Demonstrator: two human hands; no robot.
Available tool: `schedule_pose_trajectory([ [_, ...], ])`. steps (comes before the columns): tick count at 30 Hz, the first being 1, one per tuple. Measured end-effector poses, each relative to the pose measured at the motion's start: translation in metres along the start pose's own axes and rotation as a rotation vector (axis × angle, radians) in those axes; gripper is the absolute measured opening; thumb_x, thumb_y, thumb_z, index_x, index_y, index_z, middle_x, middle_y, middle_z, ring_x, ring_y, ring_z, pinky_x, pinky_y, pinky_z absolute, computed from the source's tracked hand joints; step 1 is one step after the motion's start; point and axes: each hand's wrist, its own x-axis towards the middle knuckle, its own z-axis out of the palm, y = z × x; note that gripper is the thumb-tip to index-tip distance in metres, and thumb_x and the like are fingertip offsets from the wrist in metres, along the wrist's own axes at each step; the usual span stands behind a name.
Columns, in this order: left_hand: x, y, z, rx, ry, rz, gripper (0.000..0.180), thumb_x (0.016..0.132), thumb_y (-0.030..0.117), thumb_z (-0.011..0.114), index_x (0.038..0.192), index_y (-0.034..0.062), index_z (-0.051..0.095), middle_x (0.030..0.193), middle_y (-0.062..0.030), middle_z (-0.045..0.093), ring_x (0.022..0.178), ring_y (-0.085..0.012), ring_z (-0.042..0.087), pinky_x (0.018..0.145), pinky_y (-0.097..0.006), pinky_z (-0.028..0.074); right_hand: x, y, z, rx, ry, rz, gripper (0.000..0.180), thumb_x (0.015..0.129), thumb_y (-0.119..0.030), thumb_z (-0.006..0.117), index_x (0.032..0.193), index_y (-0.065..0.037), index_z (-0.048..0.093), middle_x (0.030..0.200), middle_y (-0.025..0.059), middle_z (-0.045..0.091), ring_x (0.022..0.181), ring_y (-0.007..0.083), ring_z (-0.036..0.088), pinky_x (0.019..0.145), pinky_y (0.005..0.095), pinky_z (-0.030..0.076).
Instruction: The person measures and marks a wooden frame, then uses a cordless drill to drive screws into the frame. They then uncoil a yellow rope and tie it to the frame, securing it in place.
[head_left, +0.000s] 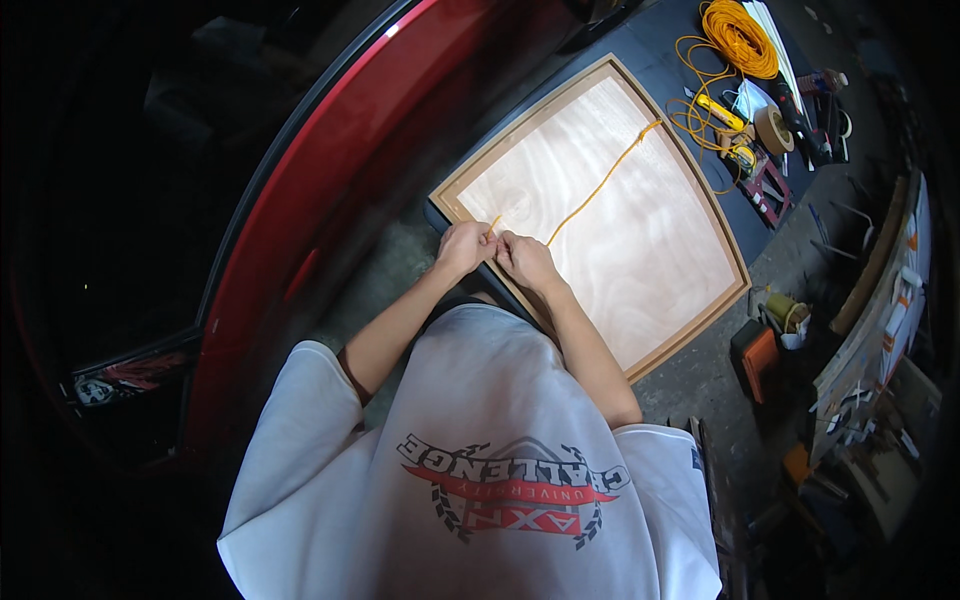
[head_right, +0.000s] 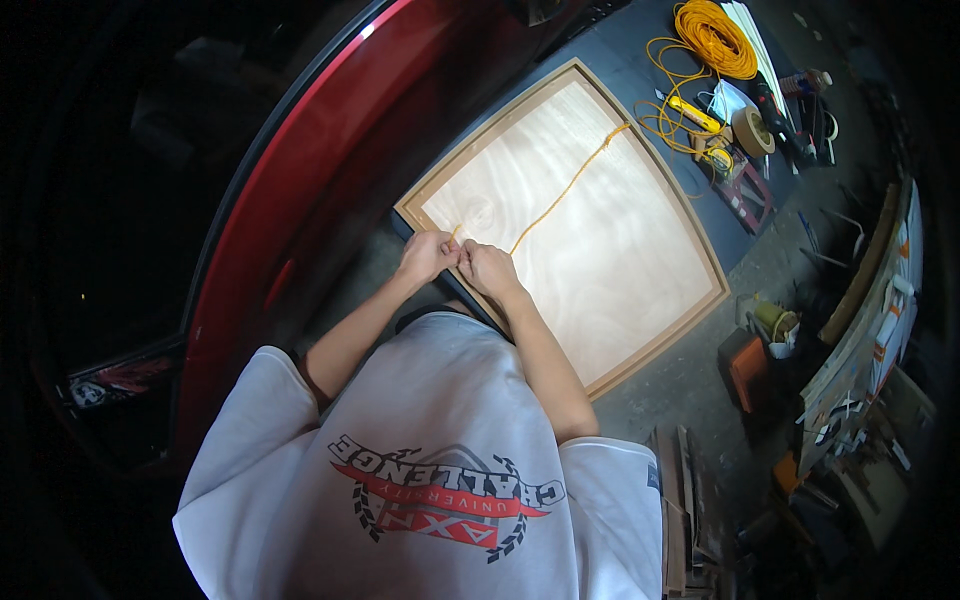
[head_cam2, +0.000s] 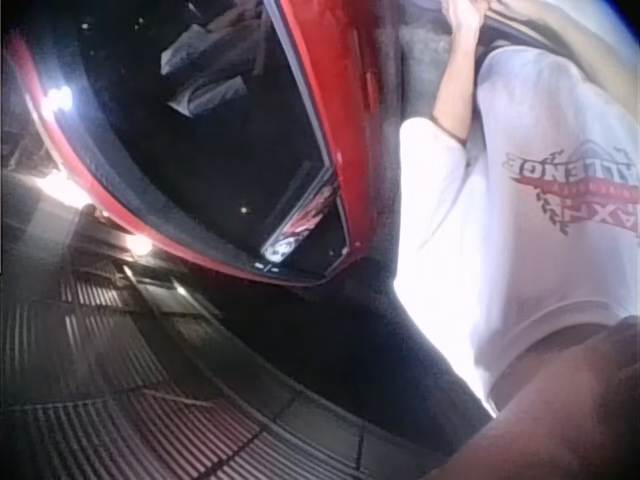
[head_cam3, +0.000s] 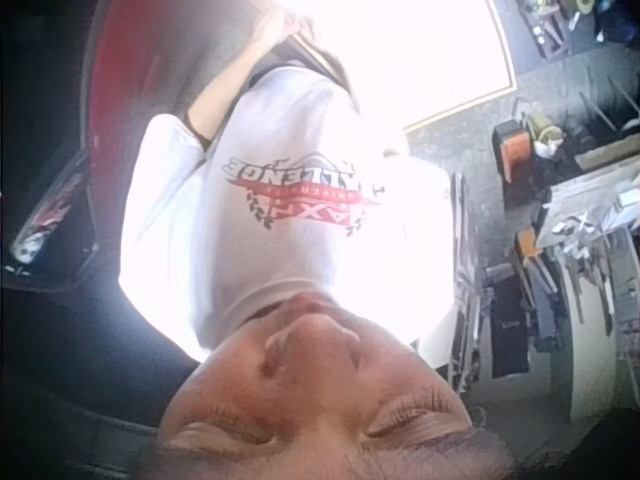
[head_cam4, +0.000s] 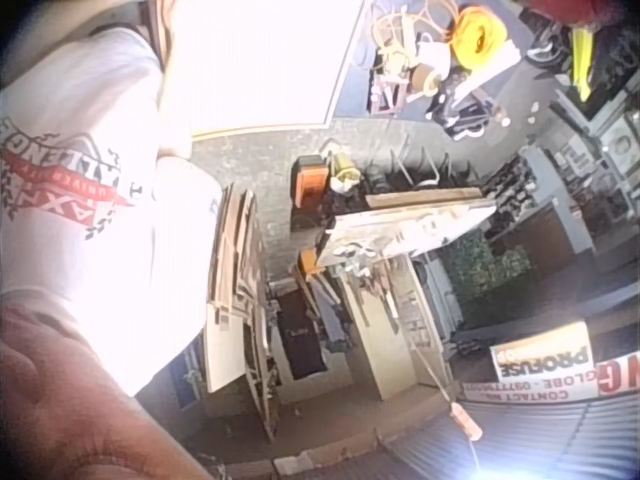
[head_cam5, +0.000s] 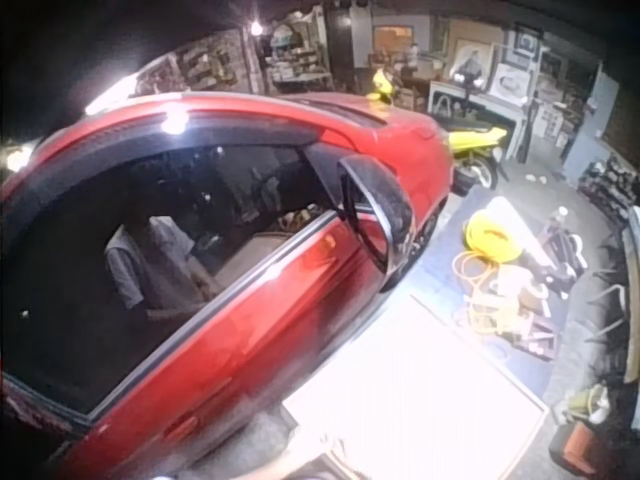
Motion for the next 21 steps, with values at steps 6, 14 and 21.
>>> schedule_pose_trajectory([
  [6,-0.010,-0.004,0.007,-0.474,0.173,-0.070,0.016,0.089,0.018,0.074,0.095,0.0029,0.075,0.074,-0.0084,0.067,0.067,-0.0184,0.065,0.065,-0.033,0.052,-0.008,-0.001,0.005,0.029,0.059,0.039,0.015,0.094,-0.021,0.059,0.095,-0.007,0.064,0.080,0.0180,0.070,0.077,0.0394,0.069,0.071,0.0504,0.053],
  [14,-0.036,-0.005,-0.015,0.034,0.048,0.250,0.015,0.088,0.022,0.074,0.090,0.0070,0.073,0.097,-0.0102,0.060,0.094,-0.0285,0.064,0.079,-0.039,0.052,-0.011,0.000,0.006,0.079,0.095,0.047,0.017,0.095,-0.024,0.060,0.098,-0.008,0.066,0.077,0.0166,0.069,0.073,0.0387,0.068,0.068,0.0488,0.054],
  [21,-0.034,0.003,-0.015,0.137,0.064,0.350,0.015,0.085,0.021,0.075,0.085,0.0061,0.073,0.098,-0.0101,0.061,0.094,-0.0297,0.063,0.079,-0.042,0.052,-0.012,0.000,0.003,0.093,0.106,0.031,0.017,0.099,-0.023,0.059,0.099,-0.008,0.066,0.075,0.0182,0.068,0.072,0.0391,0.068,0.067,0.0495,0.053],
])
